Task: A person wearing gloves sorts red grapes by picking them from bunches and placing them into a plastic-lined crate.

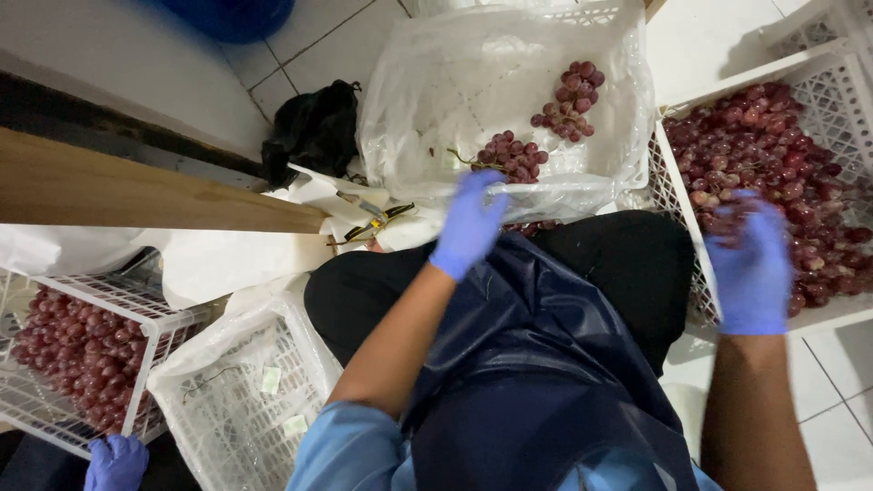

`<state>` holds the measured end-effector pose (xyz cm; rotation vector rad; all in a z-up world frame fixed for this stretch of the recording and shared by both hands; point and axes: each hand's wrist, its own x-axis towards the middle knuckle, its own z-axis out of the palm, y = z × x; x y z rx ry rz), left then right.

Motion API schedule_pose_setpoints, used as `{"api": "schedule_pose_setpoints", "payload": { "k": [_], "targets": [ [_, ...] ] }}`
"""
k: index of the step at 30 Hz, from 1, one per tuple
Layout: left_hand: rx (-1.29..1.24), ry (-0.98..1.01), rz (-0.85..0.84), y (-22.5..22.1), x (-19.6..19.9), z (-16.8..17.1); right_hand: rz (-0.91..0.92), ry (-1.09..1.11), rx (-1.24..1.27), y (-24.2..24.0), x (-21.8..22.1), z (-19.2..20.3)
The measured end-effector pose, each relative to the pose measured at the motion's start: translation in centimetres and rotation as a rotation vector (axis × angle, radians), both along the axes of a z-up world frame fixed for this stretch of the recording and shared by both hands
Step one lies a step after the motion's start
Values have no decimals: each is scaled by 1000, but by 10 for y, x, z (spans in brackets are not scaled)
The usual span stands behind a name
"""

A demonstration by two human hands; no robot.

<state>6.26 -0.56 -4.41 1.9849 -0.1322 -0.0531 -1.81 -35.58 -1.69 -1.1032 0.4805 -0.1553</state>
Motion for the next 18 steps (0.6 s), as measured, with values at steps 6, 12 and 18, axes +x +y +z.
{"api": "schedule_pose_setpoints", "payload": {
  "k": [6, 12, 18],
  "targets": [
    [1067, 21, 99, 40, 61, -97, -142, 143, -1285, -42, -8, -1],
    [691, 64, -36, 25, 90, -108, 102, -158, -1246, 36, 47, -4],
    [710, 227, -138, 14, 114, -118, 421, -307, -1147, 143, 118, -64]
  ]
}}
